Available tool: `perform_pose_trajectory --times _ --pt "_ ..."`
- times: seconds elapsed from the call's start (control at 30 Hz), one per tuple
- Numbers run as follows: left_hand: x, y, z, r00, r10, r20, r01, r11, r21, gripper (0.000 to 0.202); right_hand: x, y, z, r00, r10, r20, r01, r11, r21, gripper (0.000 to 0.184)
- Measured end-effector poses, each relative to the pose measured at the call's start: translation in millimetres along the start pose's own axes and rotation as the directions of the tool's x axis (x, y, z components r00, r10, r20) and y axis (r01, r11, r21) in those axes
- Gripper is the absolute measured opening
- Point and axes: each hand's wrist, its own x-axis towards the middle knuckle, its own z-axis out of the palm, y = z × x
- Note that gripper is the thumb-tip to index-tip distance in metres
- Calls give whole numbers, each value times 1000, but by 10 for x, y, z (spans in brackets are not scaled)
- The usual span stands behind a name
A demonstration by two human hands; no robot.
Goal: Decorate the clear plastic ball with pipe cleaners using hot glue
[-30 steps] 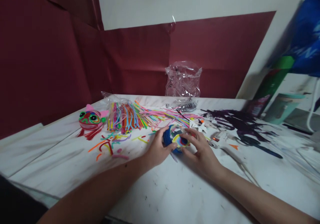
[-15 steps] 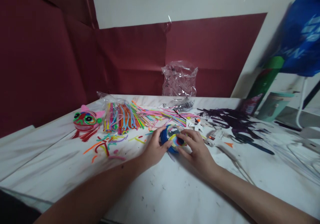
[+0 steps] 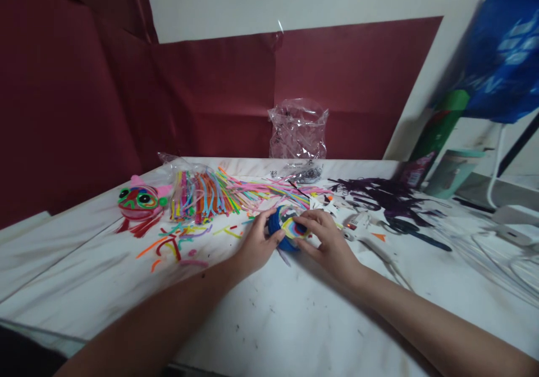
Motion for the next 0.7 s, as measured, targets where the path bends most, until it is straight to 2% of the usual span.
perform_pose_trajectory --times 0.2,0.7 --pt "15 -35 0 1000 -1 -4 1 999 -35 51 4 48 -21 999 45 15 -46 998 46 29" --pt "-1 -118 0 999 -40 26 41 997 -71 64 5 80 -33 994 105 3 -105 994 8 28"
